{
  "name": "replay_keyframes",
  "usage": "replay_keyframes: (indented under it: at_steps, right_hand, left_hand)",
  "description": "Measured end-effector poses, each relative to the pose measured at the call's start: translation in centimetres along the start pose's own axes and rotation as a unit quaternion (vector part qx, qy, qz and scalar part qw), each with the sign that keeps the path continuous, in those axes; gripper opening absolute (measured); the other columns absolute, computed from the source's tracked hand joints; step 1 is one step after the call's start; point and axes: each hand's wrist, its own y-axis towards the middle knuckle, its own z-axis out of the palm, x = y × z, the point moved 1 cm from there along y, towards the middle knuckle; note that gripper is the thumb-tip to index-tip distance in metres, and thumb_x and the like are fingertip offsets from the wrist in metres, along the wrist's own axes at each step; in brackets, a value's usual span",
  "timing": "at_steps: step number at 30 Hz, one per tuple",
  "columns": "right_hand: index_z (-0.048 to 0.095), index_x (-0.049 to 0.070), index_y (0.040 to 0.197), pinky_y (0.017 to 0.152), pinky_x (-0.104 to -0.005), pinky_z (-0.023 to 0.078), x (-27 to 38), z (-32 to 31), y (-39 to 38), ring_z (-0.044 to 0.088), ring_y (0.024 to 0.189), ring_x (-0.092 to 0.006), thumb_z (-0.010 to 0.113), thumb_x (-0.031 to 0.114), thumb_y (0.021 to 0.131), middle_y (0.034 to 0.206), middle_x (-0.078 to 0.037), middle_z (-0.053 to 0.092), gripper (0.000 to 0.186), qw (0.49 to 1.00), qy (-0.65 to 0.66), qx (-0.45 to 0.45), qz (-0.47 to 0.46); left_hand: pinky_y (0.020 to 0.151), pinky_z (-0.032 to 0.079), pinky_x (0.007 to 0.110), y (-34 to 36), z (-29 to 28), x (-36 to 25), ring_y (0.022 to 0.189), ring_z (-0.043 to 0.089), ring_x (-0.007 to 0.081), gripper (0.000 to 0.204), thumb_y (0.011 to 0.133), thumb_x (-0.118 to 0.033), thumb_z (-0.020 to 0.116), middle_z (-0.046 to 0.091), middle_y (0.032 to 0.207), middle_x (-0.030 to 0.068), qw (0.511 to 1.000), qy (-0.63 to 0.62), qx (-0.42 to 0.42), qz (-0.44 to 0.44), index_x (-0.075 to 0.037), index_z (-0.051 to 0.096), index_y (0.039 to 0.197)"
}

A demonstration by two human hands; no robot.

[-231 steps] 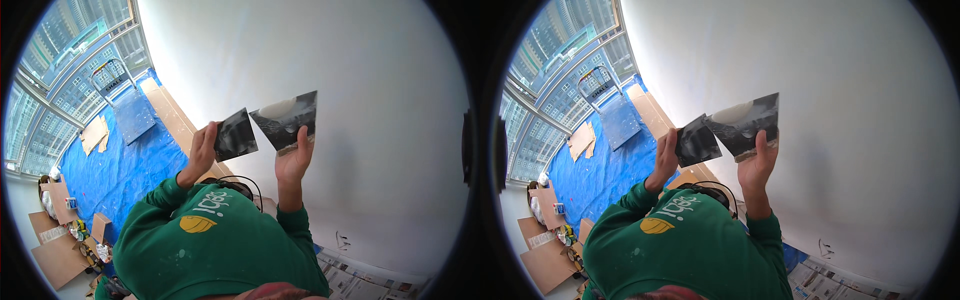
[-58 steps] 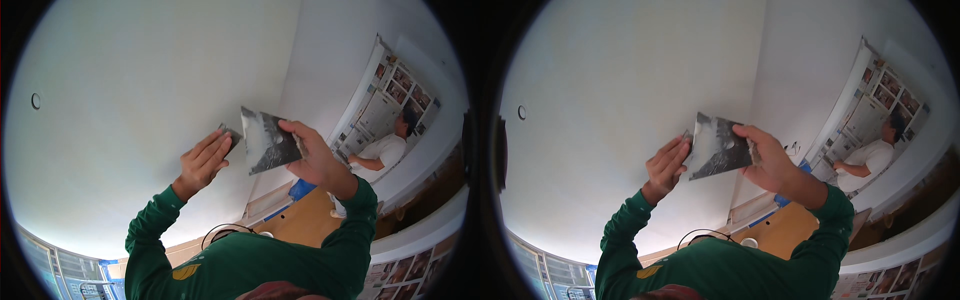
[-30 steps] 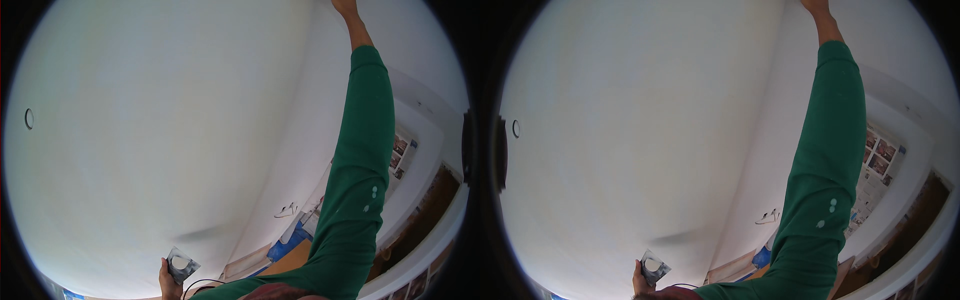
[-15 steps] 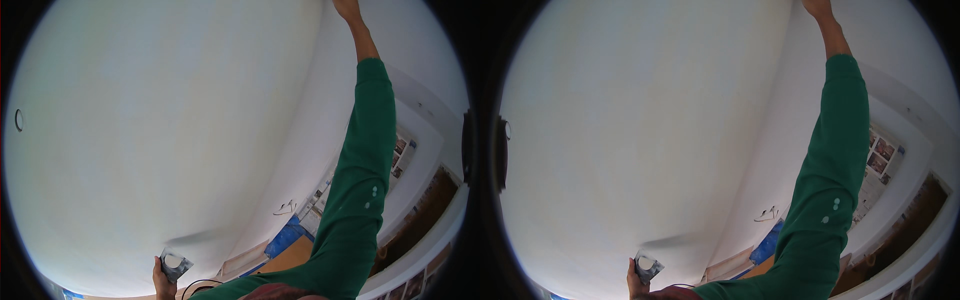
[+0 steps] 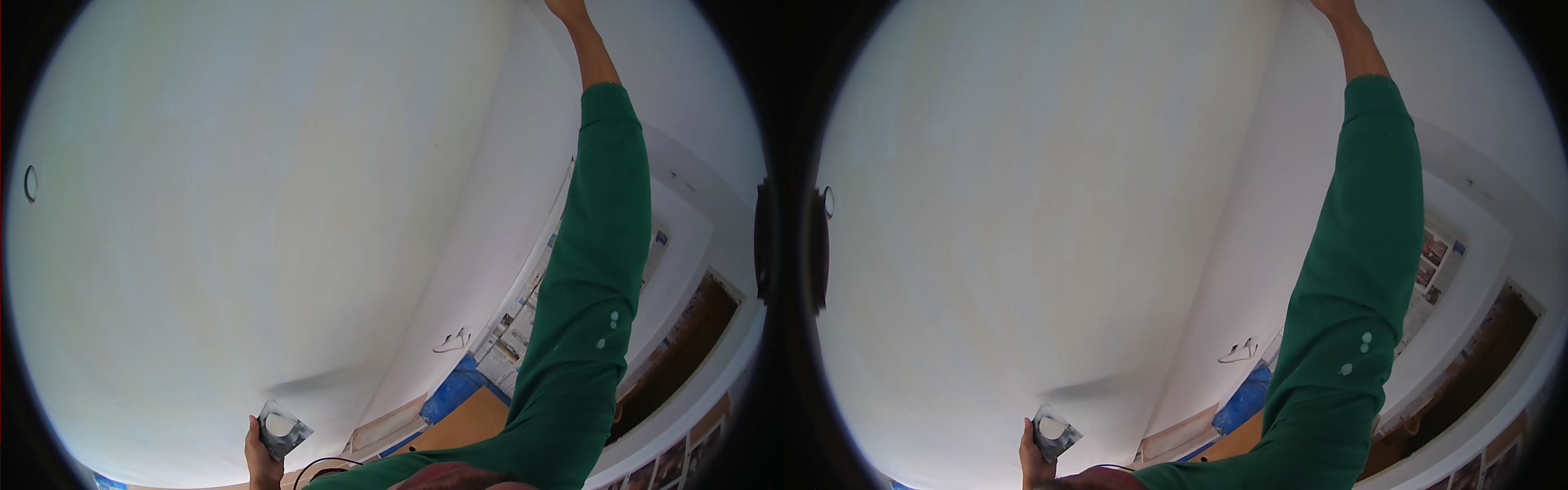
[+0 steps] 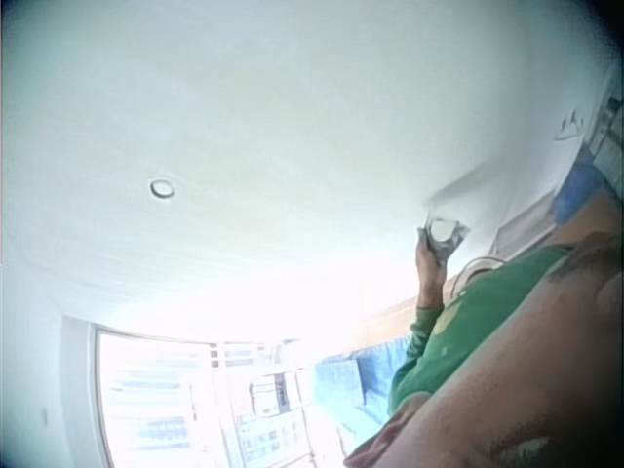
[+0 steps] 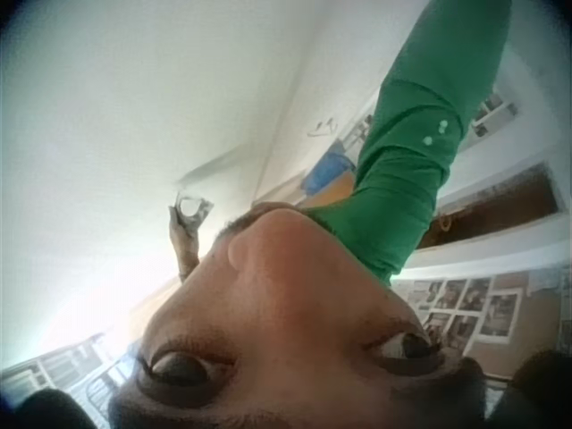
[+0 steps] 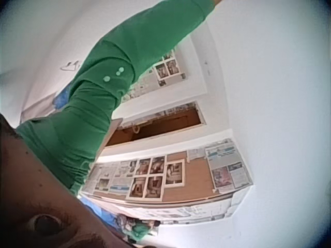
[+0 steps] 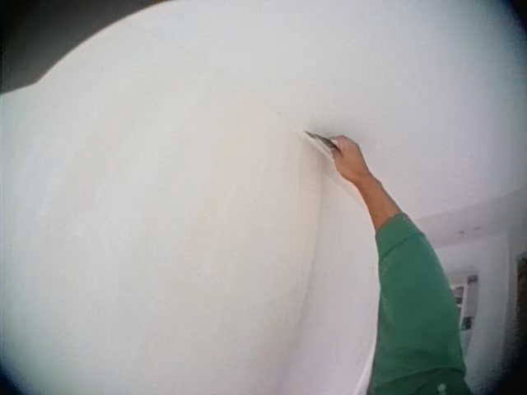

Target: The person scoops white joint compound from a container onto a hawk using a putty knife, then uses a second putty knife to apply and smooth the compound onto the ceiling. The person repeatedly transfers compound between the tools and applies it to the ceiling surface.

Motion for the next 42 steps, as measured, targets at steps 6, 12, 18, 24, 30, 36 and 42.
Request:
replay_keyframes:
  at_steps: [6,12,18,24,30,36,42]
  right_hand:
    - [0.066,-0.001,0.113,0.102,-0.0440,0.043,-1.2,2.2,1.3,0.057,0.113,-0.0407,0.049,0.001,0.088,0.116,-0.024,0.065,0.030,0.999,-0.040,-0.005,-0.013]
    - [0.065,-0.001,0.120,0.105,-0.0411,0.042,-0.2,2.0,0.8,0.057,0.117,-0.0376,0.047,-0.003,0.087,0.121,-0.023,0.064,0.037,1.000,-0.002,0.020,0.011]
    - [0.066,0.001,0.123,0.108,-0.0404,0.040,2.4,0.6,1.5,0.058,0.120,-0.0325,0.047,-0.008,0.080,0.126,-0.019,0.065,0.048,0.990,0.077,0.108,0.046]
    - [0.067,0.002,0.121,0.108,-0.0414,0.040,6.7,-1.1,-5.4,0.057,0.118,-0.0296,0.050,-0.008,0.078,0.123,-0.016,0.065,0.047,0.974,0.110,0.172,0.095]
    - [0.067,0.002,0.119,0.097,-0.0418,0.047,12.5,-1.6,-12.9,0.059,0.110,-0.0280,0.050,-0.009,0.079,0.114,-0.012,0.064,0.045,0.960,0.168,0.173,0.139]
    - [0.070,0.007,0.113,0.088,-0.0320,0.047,16.9,-1.4,-20.3,0.062,0.102,-0.0183,0.062,-0.006,0.081,0.113,-0.005,0.063,0.035,0.955,0.231,0.143,0.117]
    - [0.070,0.012,0.119,0.071,-0.0286,0.050,22.6,-3.0,-27.7,0.058,0.102,-0.0231,0.062,-0.011,0.070,0.109,-0.003,0.063,0.055,0.951,0.187,0.152,0.192]
  left_hand:
    - [0.092,0.054,0.044,0.3,-0.2,0.5,0.104,0.065,0.0254,0.048,0.104,-0.045,0.046,0.066,0.113,0.0090,1.000,-0.022,0.004,-0.012,-0.002,0.058,0.121]
    - [0.091,0.054,0.045,0.5,-0.4,0.4,0.104,0.066,0.0257,0.048,0.104,-0.045,0.046,0.067,0.111,0.0097,0.999,-0.024,-0.014,-0.020,-0.001,0.058,0.120]
    - [0.092,0.054,0.044,1.4,-0.6,-0.6,0.103,0.066,0.0255,0.049,0.104,-0.045,0.044,0.067,0.110,0.0104,0.999,0.020,0.018,-0.039,-0.001,0.058,0.120]
    - [0.083,0.056,0.039,2.4,-0.2,-1.1,0.094,0.067,0.0229,0.048,0.104,-0.043,0.047,0.067,0.104,0.0116,0.997,0.031,0.010,-0.073,0.002,0.058,0.114]
    - [0.084,0.056,0.038,3.2,-0.1,-2.2,0.093,0.068,0.0227,0.048,0.104,-0.043,0.047,0.067,0.103,0.0116,0.993,0.069,0.015,-0.098,0.002,0.058,0.113]
    - [0.084,0.056,0.037,3.6,0.5,-2.9,0.094,0.068,0.0224,0.047,0.105,-0.041,0.044,0.068,0.105,0.0123,0.989,0.059,0.052,-0.125,0.003,0.058,0.114]
    - [0.086,0.056,0.037,2.9,2.1,-3.5,0.095,0.068,0.0226,0.047,0.106,-0.041,0.043,0.068,0.106,0.0123,0.987,0.079,0.063,-0.124,0.003,0.058,0.115]
